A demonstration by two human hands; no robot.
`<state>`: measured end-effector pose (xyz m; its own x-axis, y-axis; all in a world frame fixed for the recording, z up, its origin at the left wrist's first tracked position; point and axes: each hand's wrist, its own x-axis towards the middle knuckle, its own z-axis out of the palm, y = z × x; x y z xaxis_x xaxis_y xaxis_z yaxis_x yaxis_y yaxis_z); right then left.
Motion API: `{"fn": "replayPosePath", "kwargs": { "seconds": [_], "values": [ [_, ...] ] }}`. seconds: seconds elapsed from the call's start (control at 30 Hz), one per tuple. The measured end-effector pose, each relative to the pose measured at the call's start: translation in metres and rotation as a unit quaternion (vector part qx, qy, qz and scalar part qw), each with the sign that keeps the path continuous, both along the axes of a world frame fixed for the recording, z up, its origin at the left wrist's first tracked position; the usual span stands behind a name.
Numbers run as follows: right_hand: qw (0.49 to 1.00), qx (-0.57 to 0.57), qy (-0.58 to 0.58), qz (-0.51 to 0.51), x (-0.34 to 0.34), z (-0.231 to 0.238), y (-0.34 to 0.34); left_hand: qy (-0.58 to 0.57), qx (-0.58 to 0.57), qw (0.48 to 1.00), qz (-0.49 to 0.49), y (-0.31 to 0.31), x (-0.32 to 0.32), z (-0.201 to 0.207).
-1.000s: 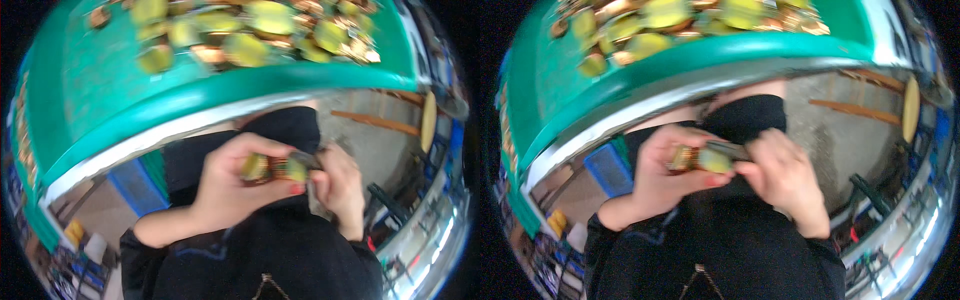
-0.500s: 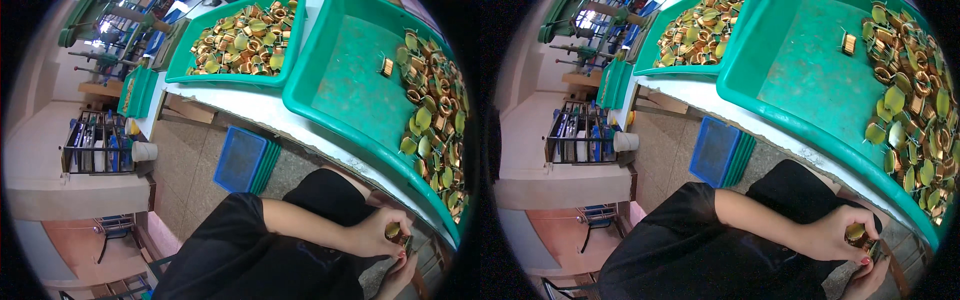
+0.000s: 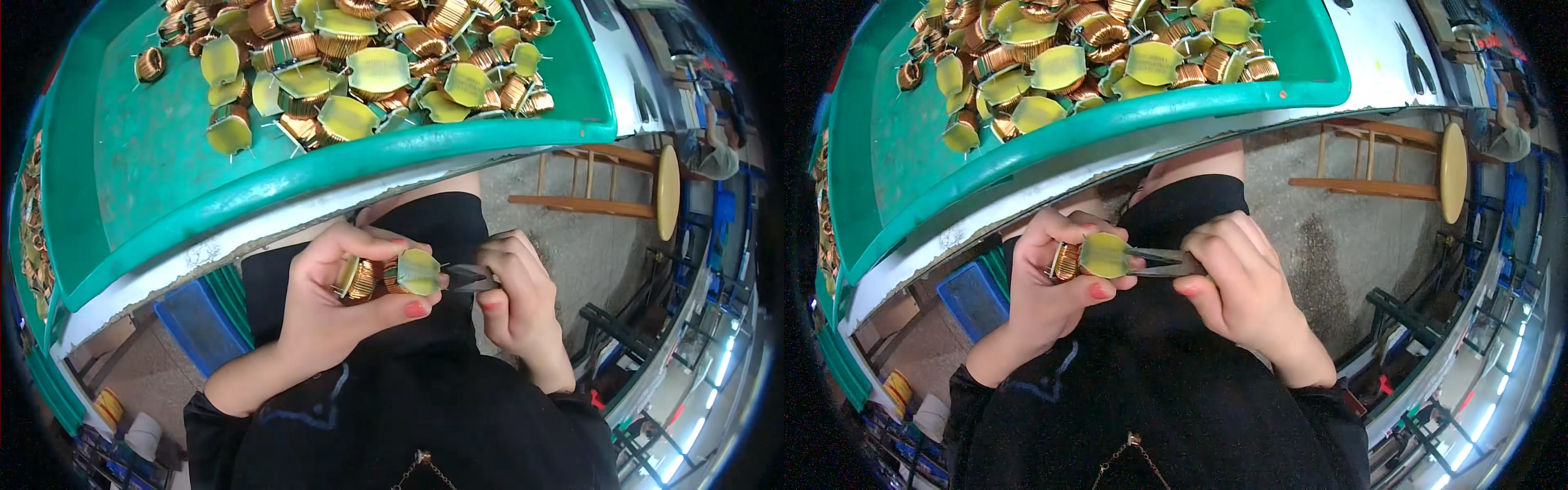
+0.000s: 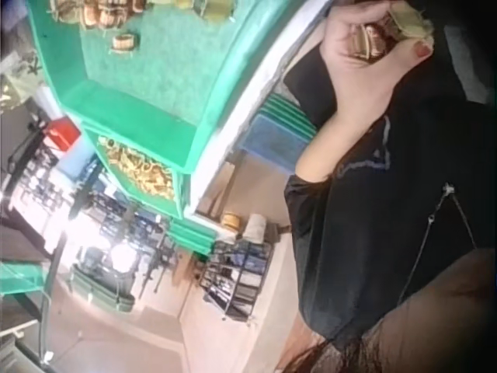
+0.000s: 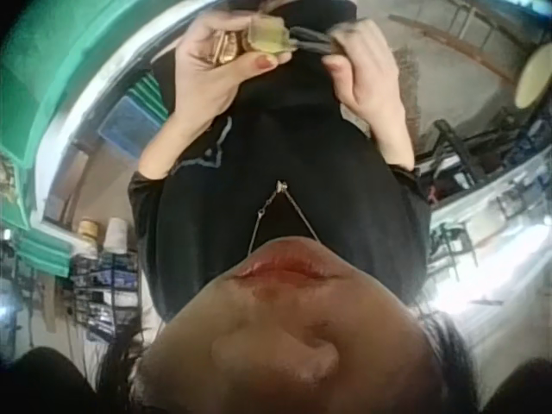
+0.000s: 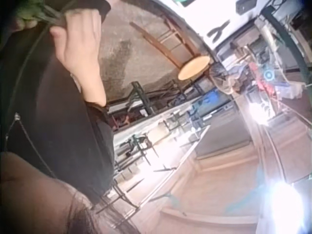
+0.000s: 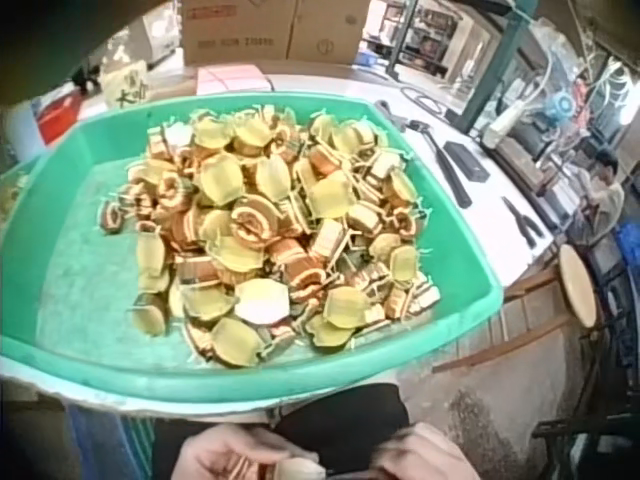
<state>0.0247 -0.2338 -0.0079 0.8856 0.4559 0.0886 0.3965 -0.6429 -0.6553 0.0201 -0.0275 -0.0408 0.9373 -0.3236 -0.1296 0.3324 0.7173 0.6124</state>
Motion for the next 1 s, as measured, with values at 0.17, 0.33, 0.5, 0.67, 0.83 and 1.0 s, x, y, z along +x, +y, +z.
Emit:
{"fn": "replayPosePath", "kwargs": {
  "seconds": [0.17,0.33,0.5,0.67,0.83,1.0],
  "values": [
    [0.999,-0.025,-0.036,0.000,-0.003,0.000,0.004,-0.036,0.053,0.998,0.008,-0.004,0.003,0.001],
    [0.997,-0.053,-0.051,0.009,0.004,0.004,0.007,-0.059,0.092,0.994,0.019,-0.005,0.007,-0.001],
    [0.995,-0.062,-0.068,0.031,0.006,0.006,0.007,-0.016,0.100,0.995,-0.004,-0.003,0.006,0.005],
    [0.993,-0.077,-0.080,0.045,0.010,0.008,0.005,-0.024,0.121,0.992,-0.003,-0.002,0.006,0.005],
    [0.993,-0.064,-0.094,0.038,0.011,0.005,0.008,-0.058,0.130,0.990,0.011,-0.004,0.007,0.001],
    [0.991,-0.078,-0.098,0.041,0.009,0.003,0.007,-0.051,0.123,0.991,0.008,-0.005,0.005,0.001]
  ]
}}
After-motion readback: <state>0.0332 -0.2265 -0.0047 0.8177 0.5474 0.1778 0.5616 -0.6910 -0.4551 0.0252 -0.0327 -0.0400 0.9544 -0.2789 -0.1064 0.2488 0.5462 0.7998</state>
